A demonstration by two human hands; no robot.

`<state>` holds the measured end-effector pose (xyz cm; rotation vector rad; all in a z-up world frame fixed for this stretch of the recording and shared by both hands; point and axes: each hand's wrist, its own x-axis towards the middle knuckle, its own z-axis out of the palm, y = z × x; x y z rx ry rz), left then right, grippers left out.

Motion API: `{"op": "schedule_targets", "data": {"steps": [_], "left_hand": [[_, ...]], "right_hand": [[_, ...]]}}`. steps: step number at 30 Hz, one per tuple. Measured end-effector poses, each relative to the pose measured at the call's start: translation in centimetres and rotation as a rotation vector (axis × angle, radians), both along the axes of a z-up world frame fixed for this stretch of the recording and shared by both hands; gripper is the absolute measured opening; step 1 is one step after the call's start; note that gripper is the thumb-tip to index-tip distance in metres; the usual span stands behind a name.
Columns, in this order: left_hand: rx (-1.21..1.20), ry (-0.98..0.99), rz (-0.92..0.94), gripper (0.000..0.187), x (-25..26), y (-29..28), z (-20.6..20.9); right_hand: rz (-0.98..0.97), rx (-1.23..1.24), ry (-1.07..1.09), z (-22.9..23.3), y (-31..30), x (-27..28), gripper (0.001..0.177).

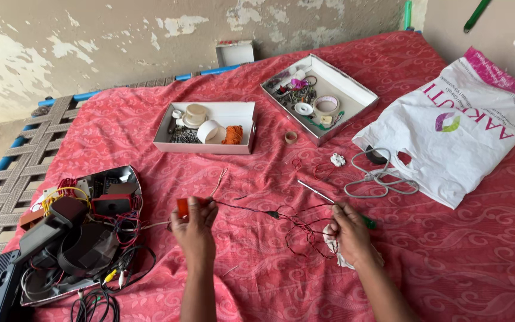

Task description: The person wipes the exterior of a black portable radio with a white cloth, then picks up and wipes several small wires and a white cable. The person places the radio aside and continues wiping the wires and cable on a red patterned cloth.

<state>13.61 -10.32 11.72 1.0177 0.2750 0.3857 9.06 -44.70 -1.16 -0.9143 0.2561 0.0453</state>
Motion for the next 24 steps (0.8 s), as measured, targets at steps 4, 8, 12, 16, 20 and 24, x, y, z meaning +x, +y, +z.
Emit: {"op": "schedule_targets", "data": {"steps": [4,8,12,16,20,24], "left_hand": [[0.293,0.217,-0.032,0.030,0.6,0.2,-5.2],[1.079,0.669,-0.264,0.046,-1.3,0.3,-8.3],[0.939,0.589,-0.536,0.054,-2.2,-2.8,-10.6],[0.581,0.667,-0.592,0.050,-0.7,-6.4,-11.6],[0.095,0.641,-0.798,0.028,0.2,-8.3,-13.0],[-0.059,0.506,-0.545,0.014,1.1,-7.6,-12.9]], "right_hand": [[0.076,-0.092,0.112,-1.6,1.5,-0.8,0.015],[0.159,-0.235,0.146,-0.7,2.3,-1.0,0.018],[0.319,-0.269,0.000,0.0,2.2,-1.4,0.021],[0.498,-0.274,-0.175,0.7,3.7,-2.1,0.020],[0.560,-0.228,-0.112,0.8,3.7,-2.8,0.018],[0.705,-0.269,-0.166,1.1,1.4,-2.5,0.015]]}}
